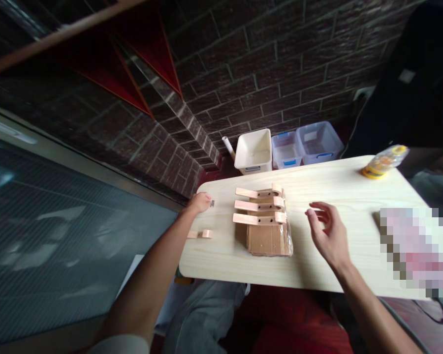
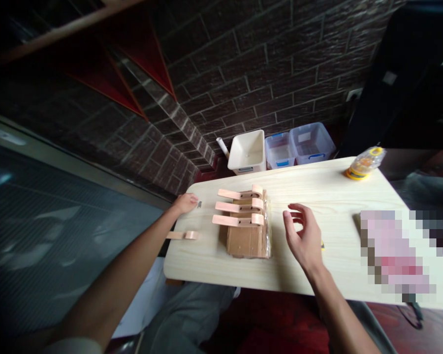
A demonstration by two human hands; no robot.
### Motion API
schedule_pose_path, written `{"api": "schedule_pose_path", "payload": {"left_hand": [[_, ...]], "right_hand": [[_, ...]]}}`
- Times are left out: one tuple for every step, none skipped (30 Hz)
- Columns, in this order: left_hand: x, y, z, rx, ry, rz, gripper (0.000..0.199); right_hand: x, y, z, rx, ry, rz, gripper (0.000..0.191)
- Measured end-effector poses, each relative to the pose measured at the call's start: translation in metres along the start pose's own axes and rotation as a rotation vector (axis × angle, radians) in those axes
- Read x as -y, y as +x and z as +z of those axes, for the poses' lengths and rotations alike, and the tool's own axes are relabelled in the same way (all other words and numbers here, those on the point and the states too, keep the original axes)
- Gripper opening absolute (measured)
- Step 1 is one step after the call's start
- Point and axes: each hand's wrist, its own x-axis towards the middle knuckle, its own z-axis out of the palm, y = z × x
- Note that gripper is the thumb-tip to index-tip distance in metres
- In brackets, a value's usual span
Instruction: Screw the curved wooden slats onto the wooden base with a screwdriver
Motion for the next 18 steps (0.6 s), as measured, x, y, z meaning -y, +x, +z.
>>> {"api": "schedule_pose_path", "payload": {"left_hand": [[0.001, 0.002, 0.005, 0.033, 0.011, -0.013, 0.039], [0.002, 0.004, 0.01, 0.065, 0.021, -0.027, 0.039], [0.004, 0.006, 0.015, 0.088, 0.028, -0.039, 0.038], [0.005, 0.007, 0.02, 0.103, 0.034, -0.048, 0.038], [0.006, 0.009, 0.025, 0.114, 0.037, -0.055, 0.038], [0.007, 0.01, 0.029, 0.122, 0.038, -0.059, 0.038], [0.008, 0.011, 0.033, 0.127, 0.036, -0.06, 0.037], [0.01, 0.011, 0.036, 0.131, 0.032, -0.06, 0.036], [0.011, 0.012, 0.038, 0.136, 0.025, -0.057, 0.036], [0.013, 0.012, 0.04, 0.141, 0.016, -0.054, 0.036], [0.014, 0.012, 0.041, 0.146, 0.006, -0.052, 0.036], [0.015, 0.012, 0.042, 0.151, -0.005, -0.051, 0.037], [0.016, 0.012, 0.042, 0.155, -0.017, -0.051, 0.037], [0.017, 0.012, 0.042, 0.159, -0.03, -0.053, 0.037], [0.017, 0.012, 0.041, 0.162, -0.044, -0.056, 0.038], [0.017, 0.012, 0.04, 0.165, -0.059, -0.059, 0.038], [0.016, 0.012, 0.039, 0.168, -0.076, -0.063, 0.038], [0.015, 0.012, 0.038, 0.17, -0.094, -0.065, 0.039]], "right_hand": [[0.0, 0.0, 0.002, 0.004, -0.002, 0.004, 0.041], [0.001, 0.001, 0.004, 0.005, -0.002, 0.008, 0.041], [0.001, 0.001, 0.005, 0.004, 0.0, 0.011, 0.041], [0.002, 0.001, 0.007, 0.002, 0.002, 0.014, 0.041], [0.002, 0.002, 0.007, -0.002, 0.005, 0.016, 0.04], [0.001, 0.002, 0.008, -0.006, 0.008, 0.019, 0.039], [0.001, 0.002, 0.009, -0.01, 0.012, 0.022, 0.038], [0.0, 0.003, 0.009, -0.015, 0.016, 0.025, 0.037], [-0.001, 0.004, 0.009, -0.019, 0.021, 0.029, 0.037], [-0.002, 0.005, 0.009, -0.024, 0.026, 0.033, 0.037], [-0.004, 0.005, 0.009, -0.028, 0.032, 0.037, 0.038], [-0.005, 0.006, 0.009, -0.031, 0.039, 0.04, 0.038], [-0.006, 0.007, 0.009, -0.034, 0.046, 0.042, 0.038], [-0.007, 0.009, 0.008, -0.037, 0.052, 0.044, 0.038], [-0.008, 0.01, 0.007, -0.039, 0.058, 0.046, 0.038], [-0.008, 0.011, 0.006, -0.042, 0.063, 0.049, 0.038], [-0.009, 0.012, 0.005, -0.045, 0.068, 0.052, 0.038], [-0.01, 0.012, 0.003, -0.049, 0.071, 0.056, 0.037]]}}
